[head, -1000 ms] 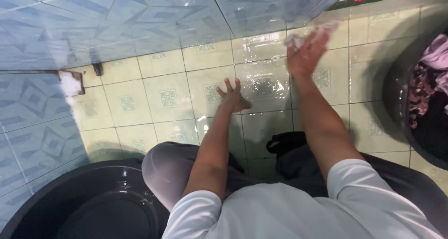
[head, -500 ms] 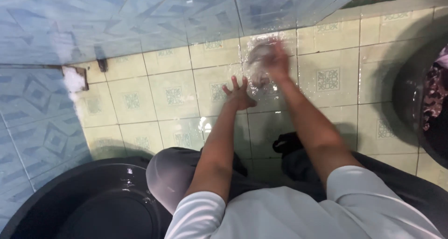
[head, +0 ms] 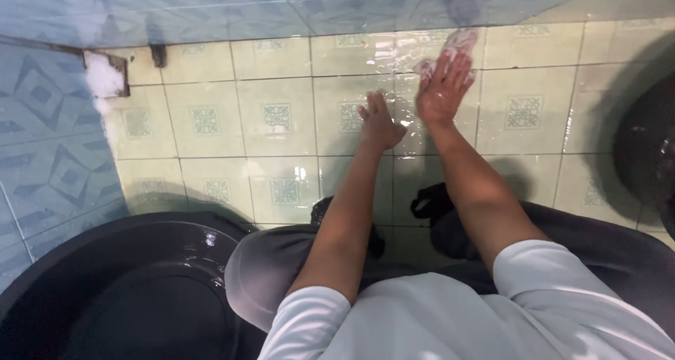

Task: The person rinses their hands and a dipper in a water basin, then cleans the tiled bathroom floor by scrubbing it with a cloth and scraping it with a putty knife.

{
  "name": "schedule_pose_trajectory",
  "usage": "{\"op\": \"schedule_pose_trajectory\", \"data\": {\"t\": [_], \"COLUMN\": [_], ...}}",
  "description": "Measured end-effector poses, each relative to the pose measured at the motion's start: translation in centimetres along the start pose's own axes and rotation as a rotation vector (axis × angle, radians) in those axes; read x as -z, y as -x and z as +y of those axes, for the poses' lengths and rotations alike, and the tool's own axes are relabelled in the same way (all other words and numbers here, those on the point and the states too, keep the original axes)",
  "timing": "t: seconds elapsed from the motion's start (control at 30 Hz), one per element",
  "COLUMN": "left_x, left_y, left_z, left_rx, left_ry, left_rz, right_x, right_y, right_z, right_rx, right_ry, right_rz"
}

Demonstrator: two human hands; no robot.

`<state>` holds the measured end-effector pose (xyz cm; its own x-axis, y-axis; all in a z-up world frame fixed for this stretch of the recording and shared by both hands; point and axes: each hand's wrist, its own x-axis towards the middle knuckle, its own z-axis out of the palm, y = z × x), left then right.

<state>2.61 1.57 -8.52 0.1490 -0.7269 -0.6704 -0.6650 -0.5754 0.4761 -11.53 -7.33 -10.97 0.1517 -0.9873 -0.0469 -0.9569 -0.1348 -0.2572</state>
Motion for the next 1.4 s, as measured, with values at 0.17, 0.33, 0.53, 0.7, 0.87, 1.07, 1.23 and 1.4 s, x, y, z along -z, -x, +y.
{"op": "schedule_pose_trajectory", "data": {"t": [0.17, 0.33, 0.53, 0.7, 0.87, 1.07, 1.23, 1.4], "left_x": [2.9, 6.5, 7.1, 8.6, 9.2, 10.6, 11.3, 12.2], "left_y": [3.0, 4.7, 3.0, 3.0, 2.7, -1.6, 0.4, 5.2], "left_z": [-2.4, -5.1, -5.2, -3.2, -2.0, -6.3, -12.3, -12.9], "left_rx": [0.184, 0.234, 0.242, 0.293, 0.363, 0.347, 0.367, 0.408], "left_ry": [-0.189, -0.281, -0.219, -0.139, -0.172, -0.117, 0.087, -0.003], "left_rz": [0.203, -0.011, -0.105, -0.117, 0.012, 0.181, 0.267, 0.267], "right_x": [-3.4, -3.5, -5.2, -2.1, -2.6, -5.1, -8.0, -6.6], "right_y": [-0.2, -4.4, -6.9, -2.0, 3.3, 3.3, -0.5, -4.6], "right_z": [-6.9, -13.4, -4.5, 4.9, -2.6, -12.6, -16.0, -8.1], "right_rx": [0.309, 0.592, 0.164, -0.23, -0.159, 0.545, 0.682, -0.526], "right_ry": [-0.11, -0.496, -1.335, -0.363, 0.079, -0.361, -0.745, -2.181], "right_rz": [0.278, -0.124, -0.151, 0.567, 0.285, 0.07, -0.241, 0.338]}}
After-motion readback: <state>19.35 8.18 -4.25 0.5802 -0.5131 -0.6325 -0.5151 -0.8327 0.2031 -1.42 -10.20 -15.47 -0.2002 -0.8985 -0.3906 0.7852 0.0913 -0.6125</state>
